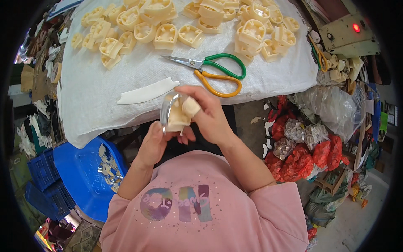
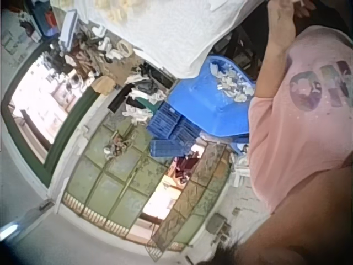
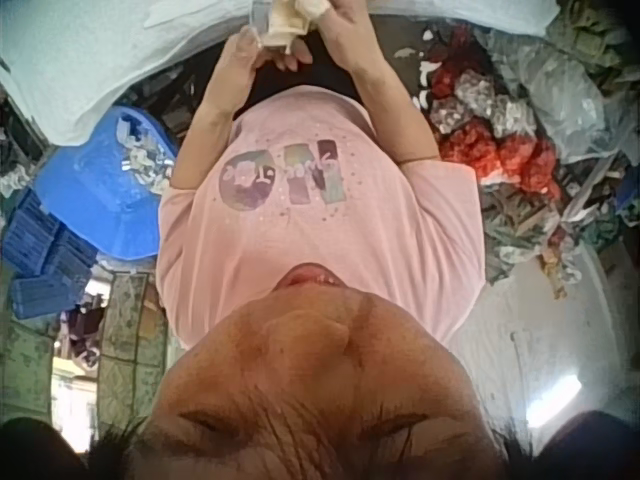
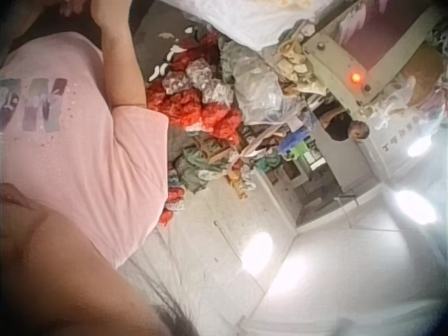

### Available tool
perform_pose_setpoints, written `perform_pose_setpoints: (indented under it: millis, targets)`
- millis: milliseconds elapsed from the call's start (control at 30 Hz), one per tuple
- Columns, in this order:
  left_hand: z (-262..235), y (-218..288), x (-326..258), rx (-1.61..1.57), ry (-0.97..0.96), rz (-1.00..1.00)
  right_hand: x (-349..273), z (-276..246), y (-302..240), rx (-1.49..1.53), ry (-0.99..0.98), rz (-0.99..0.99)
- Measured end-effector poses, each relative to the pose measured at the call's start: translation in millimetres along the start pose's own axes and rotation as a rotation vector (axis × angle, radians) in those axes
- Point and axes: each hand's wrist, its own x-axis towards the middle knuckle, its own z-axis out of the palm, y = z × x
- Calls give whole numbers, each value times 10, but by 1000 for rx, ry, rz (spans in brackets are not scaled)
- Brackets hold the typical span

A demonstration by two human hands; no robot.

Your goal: The recorder uses scissors to trim excess material from white shoe components before fitting them into beige molds.

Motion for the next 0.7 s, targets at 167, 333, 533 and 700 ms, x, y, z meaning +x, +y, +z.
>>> perform_pose_setpoints:
  millis: [167, 333, 533, 700]
  targets:
    - [-37, 40, 19, 388, 357, 409, 92, -72, 9, 161, 163, 76]
    - [42, 34, 69, 593, 416, 681, 94, -12, 31, 94, 102, 106]
    - [23, -8, 53, 865, 423, 806, 69, 14, 45, 51, 84, 192]
    - [67, 85, 69, 1201, 462, 934, 41, 24, 79, -53, 48, 146]
